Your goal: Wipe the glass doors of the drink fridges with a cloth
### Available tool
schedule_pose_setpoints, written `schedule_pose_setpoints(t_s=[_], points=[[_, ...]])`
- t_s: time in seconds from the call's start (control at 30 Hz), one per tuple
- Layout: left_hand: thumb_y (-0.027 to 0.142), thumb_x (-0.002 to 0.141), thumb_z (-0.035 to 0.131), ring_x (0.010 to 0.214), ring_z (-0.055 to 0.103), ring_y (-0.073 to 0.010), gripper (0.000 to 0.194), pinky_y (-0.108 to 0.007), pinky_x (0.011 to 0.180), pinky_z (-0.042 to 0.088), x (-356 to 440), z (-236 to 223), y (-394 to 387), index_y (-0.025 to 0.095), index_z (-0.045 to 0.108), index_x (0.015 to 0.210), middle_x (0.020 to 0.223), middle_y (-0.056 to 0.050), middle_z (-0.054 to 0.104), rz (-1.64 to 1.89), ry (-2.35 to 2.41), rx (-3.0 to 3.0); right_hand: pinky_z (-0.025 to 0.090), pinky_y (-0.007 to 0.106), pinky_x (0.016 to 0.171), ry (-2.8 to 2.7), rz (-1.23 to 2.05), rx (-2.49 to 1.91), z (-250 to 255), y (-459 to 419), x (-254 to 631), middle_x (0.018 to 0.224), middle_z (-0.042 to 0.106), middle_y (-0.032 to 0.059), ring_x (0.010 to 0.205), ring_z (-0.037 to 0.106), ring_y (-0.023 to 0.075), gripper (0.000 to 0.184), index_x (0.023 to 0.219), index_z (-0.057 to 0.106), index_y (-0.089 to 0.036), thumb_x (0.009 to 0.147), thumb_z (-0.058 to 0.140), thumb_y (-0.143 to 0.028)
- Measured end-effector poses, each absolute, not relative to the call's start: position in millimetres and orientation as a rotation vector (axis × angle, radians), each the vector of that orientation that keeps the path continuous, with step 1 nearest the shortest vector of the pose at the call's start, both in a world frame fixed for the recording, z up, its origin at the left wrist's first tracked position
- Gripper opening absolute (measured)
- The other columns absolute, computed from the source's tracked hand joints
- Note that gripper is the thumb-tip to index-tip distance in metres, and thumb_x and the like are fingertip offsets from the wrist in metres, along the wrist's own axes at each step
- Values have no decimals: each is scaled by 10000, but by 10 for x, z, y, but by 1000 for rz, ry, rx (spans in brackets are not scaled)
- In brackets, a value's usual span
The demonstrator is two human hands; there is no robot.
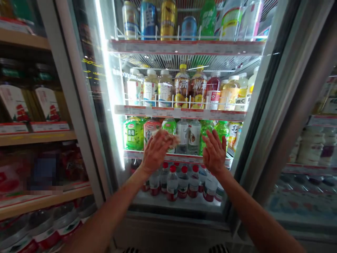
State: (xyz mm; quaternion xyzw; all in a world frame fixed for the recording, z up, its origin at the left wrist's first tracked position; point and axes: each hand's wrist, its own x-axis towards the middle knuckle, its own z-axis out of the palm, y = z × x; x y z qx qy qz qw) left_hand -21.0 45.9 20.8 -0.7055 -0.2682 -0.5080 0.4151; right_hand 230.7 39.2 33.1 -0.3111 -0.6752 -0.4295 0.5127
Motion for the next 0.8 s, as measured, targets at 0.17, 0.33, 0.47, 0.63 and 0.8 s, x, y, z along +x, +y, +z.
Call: schedule_pose_setpoints(t_s=[0.17, 0.33, 0.47, 0.63, 0.8], points=[[206, 881, 399, 1367, 131, -227, 443, -458, 1109, 183, -57, 438, 521, 249, 362, 1320, 1465, -67, 231, -1757, -809, -1557, 184, 526, 1087, -1600, -927, -669, 359, 338, 2260, 1369, 428, 48, 1306, 321, 230, 521, 1313, 366, -270, 814, 405, -124], [295, 918, 307, 1345, 215, -215, 432, -458, 1096, 241, 330, 395, 329, 222, 305, 1343, 1434, -88, 298, -1820, -708, -1916, 352, 445, 1037, -1797, -642, -387, 310, 227, 1760, 1414, 348, 70, 1304, 324, 204, 565, 1359, 281, -248, 818, 346, -99], [254, 926, 262, 1257, 389, -158, 398, -368, 1050, 368, 109, 322, 197, 255, 331, 1319, 1367, -46, 412, -2035, -797, -1959, 351, 402, 1034, -1802, -696, -472, 243, 258, 1230, 1323, 467, 99, 1283, 353, 188, 538, 1367, 263, -196, 840, 366, -172], [210, 874, 409, 1349, 205, -221, 483, -494, 1097, 250, -260, 160, 255, 281, 306, 1340, 1465, -18, 229, -1766, -1008, -1793, 195, 455, 1085, -1615, -880, -784, 418, 372, 857, 1364, 435, 51, 1302, 309, 203, 420, 1260, 446, -255, 841, 447, -277], [226, 825, 496, 1366, 101, -286, 651, -520, 1069, 256, -315, 87, 252, 240, 183, 1395, 1500, -71, 69, -1354, -1135, -1831, 178, 489, 1085, -1613, -994, -767, 361, 351, 1325, 1340, 465, 30, 1313, 298, 208, 360, 1159, 537, -275, 809, 485, -209]])
